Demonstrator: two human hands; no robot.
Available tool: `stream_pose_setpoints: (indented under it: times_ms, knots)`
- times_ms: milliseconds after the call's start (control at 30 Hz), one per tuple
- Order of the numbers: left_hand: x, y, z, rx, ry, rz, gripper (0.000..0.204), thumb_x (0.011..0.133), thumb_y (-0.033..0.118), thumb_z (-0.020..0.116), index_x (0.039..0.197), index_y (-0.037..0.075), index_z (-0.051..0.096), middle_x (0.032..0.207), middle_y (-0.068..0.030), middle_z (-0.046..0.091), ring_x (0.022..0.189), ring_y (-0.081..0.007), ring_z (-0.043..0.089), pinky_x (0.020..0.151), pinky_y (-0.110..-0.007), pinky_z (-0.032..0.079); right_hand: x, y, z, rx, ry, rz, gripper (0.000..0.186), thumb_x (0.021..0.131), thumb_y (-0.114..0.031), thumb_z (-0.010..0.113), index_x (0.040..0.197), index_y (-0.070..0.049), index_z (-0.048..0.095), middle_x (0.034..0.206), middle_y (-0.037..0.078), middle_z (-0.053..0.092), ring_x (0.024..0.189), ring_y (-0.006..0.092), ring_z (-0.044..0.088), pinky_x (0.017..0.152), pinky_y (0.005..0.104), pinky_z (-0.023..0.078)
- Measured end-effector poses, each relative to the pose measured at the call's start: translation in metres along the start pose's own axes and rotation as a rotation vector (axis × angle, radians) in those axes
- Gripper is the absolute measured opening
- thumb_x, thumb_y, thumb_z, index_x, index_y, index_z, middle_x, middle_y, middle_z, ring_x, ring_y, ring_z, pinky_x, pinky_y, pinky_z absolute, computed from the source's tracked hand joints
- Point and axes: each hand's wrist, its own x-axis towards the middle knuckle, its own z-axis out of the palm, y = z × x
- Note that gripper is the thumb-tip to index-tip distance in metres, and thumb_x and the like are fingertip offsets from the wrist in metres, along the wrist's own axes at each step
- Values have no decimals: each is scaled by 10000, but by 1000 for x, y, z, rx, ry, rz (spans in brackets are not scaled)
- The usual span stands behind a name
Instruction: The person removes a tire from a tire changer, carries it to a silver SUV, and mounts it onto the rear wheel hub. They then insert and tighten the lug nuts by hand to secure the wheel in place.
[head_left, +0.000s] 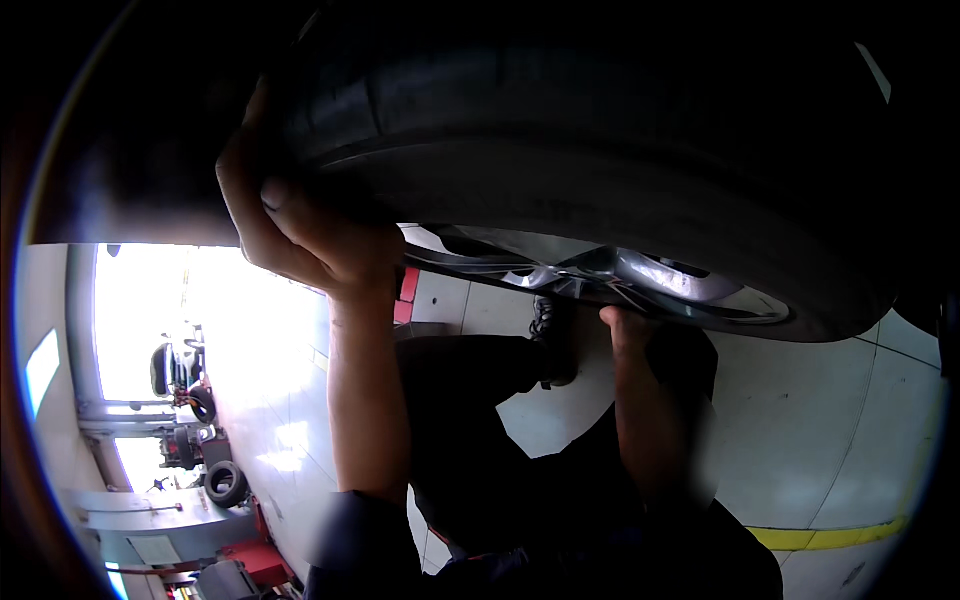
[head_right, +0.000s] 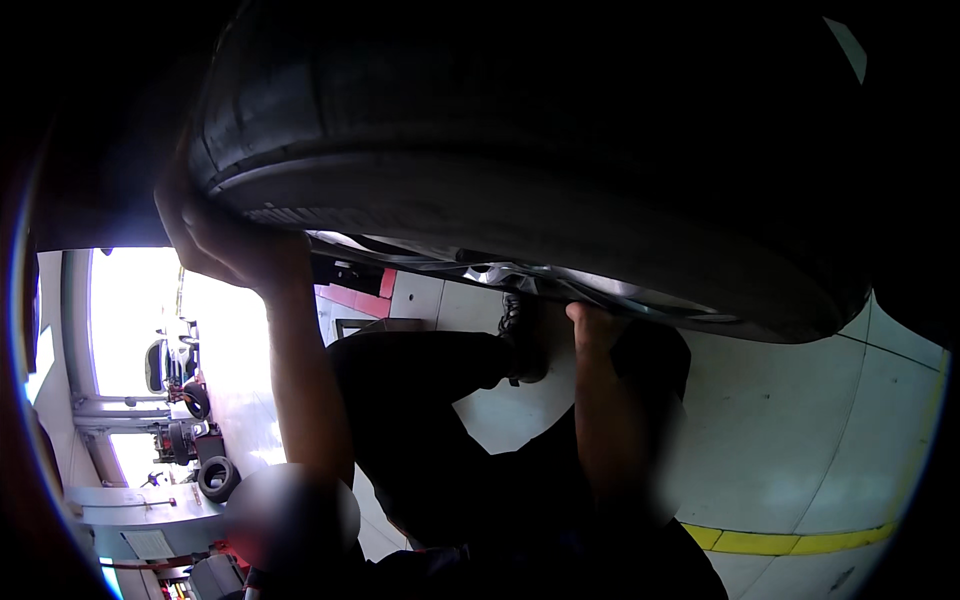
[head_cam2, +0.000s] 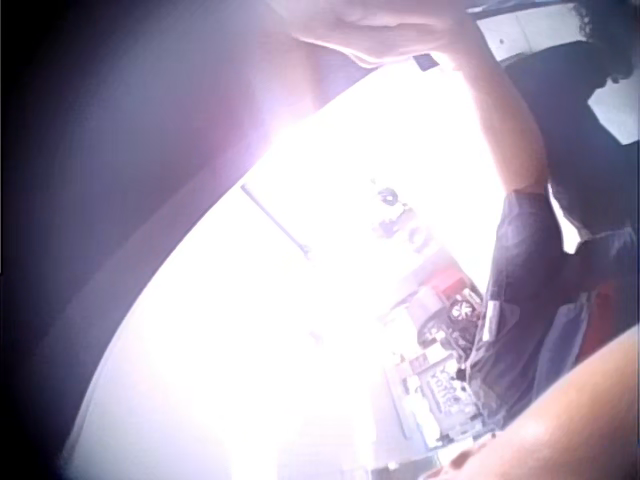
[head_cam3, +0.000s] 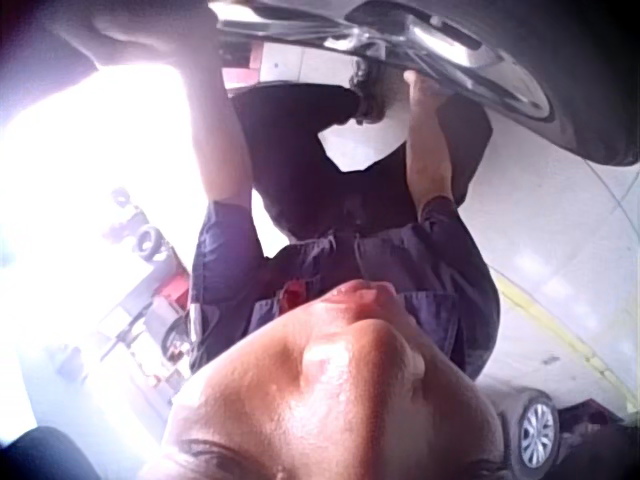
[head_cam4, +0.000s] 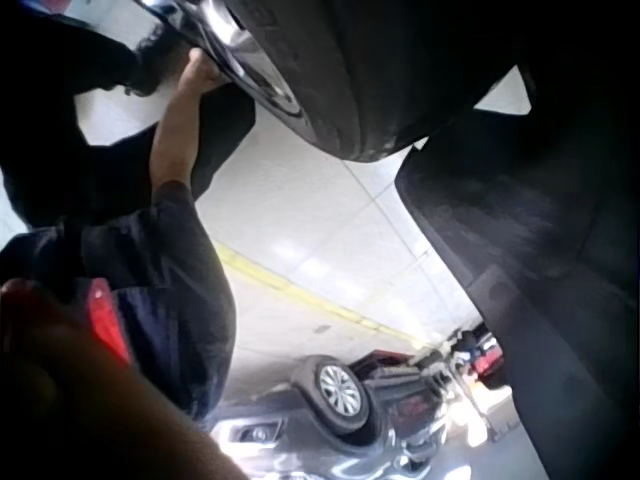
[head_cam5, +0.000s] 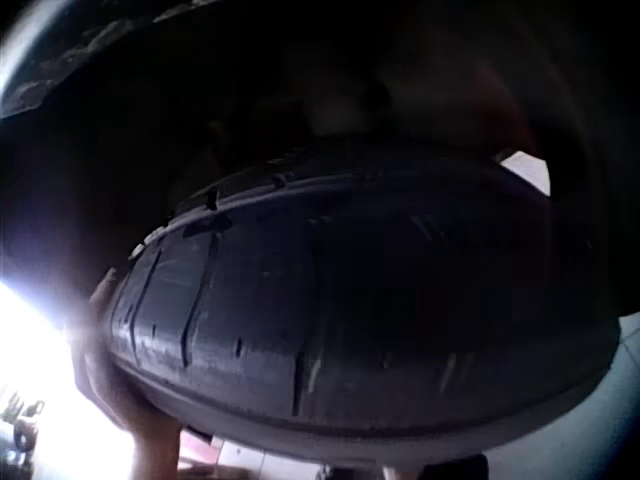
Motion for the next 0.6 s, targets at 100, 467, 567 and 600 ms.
stream_pose_setpoints:
  times_ms: [100,467,567,600]
  knots:
    - [-4,0,-6,-47,-15,-108,602,983,411,249,1153,-54,592,1099,-188,669,993,-283,652,878,-349,502,2,-2,-3,-15,9,-8,431,994,-363,379,1254,-75,566,1305,98,561,1189,254,539,1042,430,415]
    - [1,-21,-20,57,-113,-43,618,971,405,222,1153,-60,587,1115,-208,667,941,-300,673,818,-363,532,-13,10,40,226,174,150,404,1008,-363,378,1261,-106,560,1288,105,559,1155,269,558,996,478,460]
    - [-9,-23,-27,124,-138,-50,611,971,389,221,1145,-70,586,1117,-210,666,964,-308,667,833,-362,528,-6,12,44,130,326,82,443,1006,-399,348,1273,-108,549,1309,108,543,1184,276,537,1019,478,439]
    - [-12,-25,-27,155,-141,-108,609,969,388,222,1149,-69,582,1123,-209,663,975,-309,664,841,-365,525,-3,12,41,145,218,115,449,1005,-405,346,1276,-109,546,1312,108,540,1188,277,534,1022,478,435]
